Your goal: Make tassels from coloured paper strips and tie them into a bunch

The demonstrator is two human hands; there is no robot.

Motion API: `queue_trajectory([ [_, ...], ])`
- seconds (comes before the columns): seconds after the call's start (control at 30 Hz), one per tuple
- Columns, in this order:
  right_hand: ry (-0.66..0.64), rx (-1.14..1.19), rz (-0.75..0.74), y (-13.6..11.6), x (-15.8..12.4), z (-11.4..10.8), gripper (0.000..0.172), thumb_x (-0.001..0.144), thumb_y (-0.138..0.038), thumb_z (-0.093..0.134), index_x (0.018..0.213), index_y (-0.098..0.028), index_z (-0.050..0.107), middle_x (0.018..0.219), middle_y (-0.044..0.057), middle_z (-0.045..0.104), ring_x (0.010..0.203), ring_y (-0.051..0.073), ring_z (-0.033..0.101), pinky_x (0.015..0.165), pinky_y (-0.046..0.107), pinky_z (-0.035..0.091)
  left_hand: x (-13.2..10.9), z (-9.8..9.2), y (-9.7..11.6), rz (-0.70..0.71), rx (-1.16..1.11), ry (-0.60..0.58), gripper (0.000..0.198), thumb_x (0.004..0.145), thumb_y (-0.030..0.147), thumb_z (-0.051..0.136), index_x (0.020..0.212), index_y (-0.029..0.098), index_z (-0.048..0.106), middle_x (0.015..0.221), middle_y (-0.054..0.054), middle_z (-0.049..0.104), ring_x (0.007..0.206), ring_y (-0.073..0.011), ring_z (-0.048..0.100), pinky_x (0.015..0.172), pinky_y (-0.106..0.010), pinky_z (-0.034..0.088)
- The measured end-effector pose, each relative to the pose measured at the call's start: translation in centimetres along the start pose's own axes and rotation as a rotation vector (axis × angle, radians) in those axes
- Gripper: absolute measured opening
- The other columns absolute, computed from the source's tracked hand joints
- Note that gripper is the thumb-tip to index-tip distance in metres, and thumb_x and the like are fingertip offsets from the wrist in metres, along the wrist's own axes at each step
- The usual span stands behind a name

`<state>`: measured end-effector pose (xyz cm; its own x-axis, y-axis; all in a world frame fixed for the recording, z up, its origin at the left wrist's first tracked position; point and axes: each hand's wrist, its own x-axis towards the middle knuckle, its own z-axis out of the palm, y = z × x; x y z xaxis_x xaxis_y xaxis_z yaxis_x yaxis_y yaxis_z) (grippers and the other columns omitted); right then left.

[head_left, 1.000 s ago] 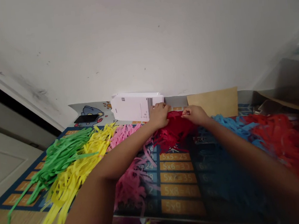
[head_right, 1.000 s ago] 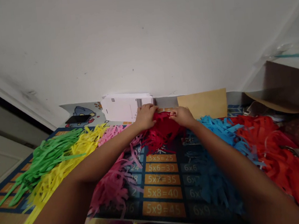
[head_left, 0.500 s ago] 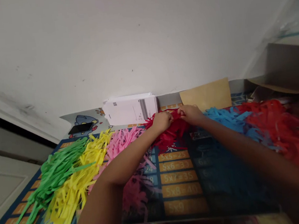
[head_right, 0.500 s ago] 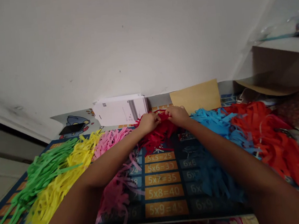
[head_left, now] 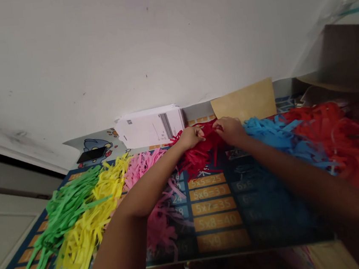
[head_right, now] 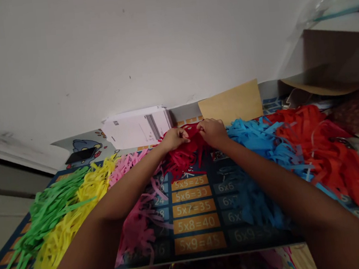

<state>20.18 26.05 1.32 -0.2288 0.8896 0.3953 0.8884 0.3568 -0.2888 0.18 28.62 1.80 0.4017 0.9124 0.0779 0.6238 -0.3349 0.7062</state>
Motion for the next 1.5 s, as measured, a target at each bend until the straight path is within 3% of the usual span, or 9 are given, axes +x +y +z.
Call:
queue_trajectory([
  [0.23,0.038,-0.011,0.004,0.1,-0.8,0.3,0.020,0.085,-0.023,0.058,0.103,-0.019,0.067,0.106,0.011,0.068,0.103,0.029,0.056,0.084,0.038,0.035,0.6,0.3,-0.3,-0.056,-0.237,-0.038,0.027,0.058,0.016,0.080,0.061,0.016,0.054,0.055,0.009,0.051,0.052,-0.0067,0.045,0.053,-0.021,0.033],
  [0.4,0.135,-0.032,-0.147,-0.5,-1.4,0.2,0.025,0.085,-0.025,0.059,0.108,-0.017,0.065,0.113,0.012,0.066,0.107,0.031,0.053,0.085,0.039,0.033,0.7,0.7,-0.3,-0.120,-0.388,-0.107,0.026,0.058,0.015,0.081,0.070,0.014,0.057,0.062,0.006,0.057,0.054,-0.0078,0.052,0.055,-0.022,0.040],
  [0.53,0.127,-0.064,-0.242,-1.2,-1.5,0.1,0.019,0.088,-0.029,0.058,0.101,-0.018,0.066,0.113,0.011,0.066,0.105,0.029,0.052,0.085,0.040,0.030,0.7,0.8,-0.6,-0.149,-0.434,-0.113,0.033,0.055,0.022,0.086,0.067,0.014,0.056,0.059,0.007,0.057,0.051,-0.0067,0.049,0.052,-0.021,0.036],
  [0.7,0.081,-0.064,-0.232,-1.0,-1.1,0.6,0.018,0.093,-0.030,0.054,0.087,-0.020,0.068,0.101,0.008,0.069,0.099,0.027,0.052,0.084,0.040,0.028,0.6,0.7,-0.6,-0.147,-0.445,-0.112,0.042,0.049,0.025,0.090,0.059,0.016,0.051,0.049,0.011,0.045,0.045,-0.0035,0.038,0.046,-0.019,0.027],
  [0.8,0.037,-0.062,-0.193,-0.6,-0.9,0.8,0.020,0.095,-0.028,0.052,0.088,-0.020,0.069,0.094,0.008,0.070,0.097,0.026,0.053,0.084,0.039,0.028,0.6,0.2,-0.5,-0.136,-0.449,-0.123,0.034,0.051,0.018,0.089,0.062,0.014,0.057,0.053,0.009,0.052,0.049,-0.0039,0.043,0.050,-0.018,0.031],
  [0.93,0.025,-0.043,-0.175,-0.4,-0.9,0.9,0.022,0.095,-0.028,0.052,0.089,-0.019,0.070,0.096,0.008,0.071,0.098,0.027,0.054,0.085,0.040,0.028,0.4,-0.7,-0.6,-0.159,-0.455,-0.171,0.016,0.065,0.016,0.081,0.077,0.010,0.071,0.066,0.001,0.067,0.058,-0.0071,0.054,0.059,-0.021,0.041],
  [1.1,0.079,-0.026,-0.202,-0.3,-1.2,1.3,0.019,0.093,-0.029,0.054,0.098,-0.019,0.071,0.102,0.008,0.070,0.100,0.029,0.055,0.085,0.041,0.029,0.4,-0.8,-1.0,-0.186,-0.446,-0.150,0.003,0.072,0.011,0.071,0.074,0.010,0.073,0.064,0.000,0.068,0.054,-0.0059,0.052,0.055,-0.020,0.038],
  [1.3,0.124,-0.032,-0.224,-0.5,-1.5,1.0,0.016,0.089,-0.025,0.057,0.098,-0.018,0.069,0.104,0.010,0.069,0.099,0.030,0.054,0.082,0.040,0.029,0.2,-0.5,-0.6,-0.219,-0.484,-0.144,0.004,0.069,0.009,0.075,0.069,0.010,0.071,0.055,0.002,0.063,0.045,-0.0040,0.046,0.048,-0.019,0.032],
  [1.5,0.138,-0.102,-0.283,-0.3,-1.4,1.2,0.017,0.092,-0.031,0.060,0.084,-0.020,0.070,0.099,0.007,0.070,0.096,0.027,0.053,0.081,0.039,0.026,0.0,-0.3,-0.2,-0.270,-0.613,-0.103,0.011,0.069,0.005,0.078,0.064,0.011,0.069,0.055,0.002,0.063,0.049,-0.0049,0.051,0.051,-0.019,0.038],
])
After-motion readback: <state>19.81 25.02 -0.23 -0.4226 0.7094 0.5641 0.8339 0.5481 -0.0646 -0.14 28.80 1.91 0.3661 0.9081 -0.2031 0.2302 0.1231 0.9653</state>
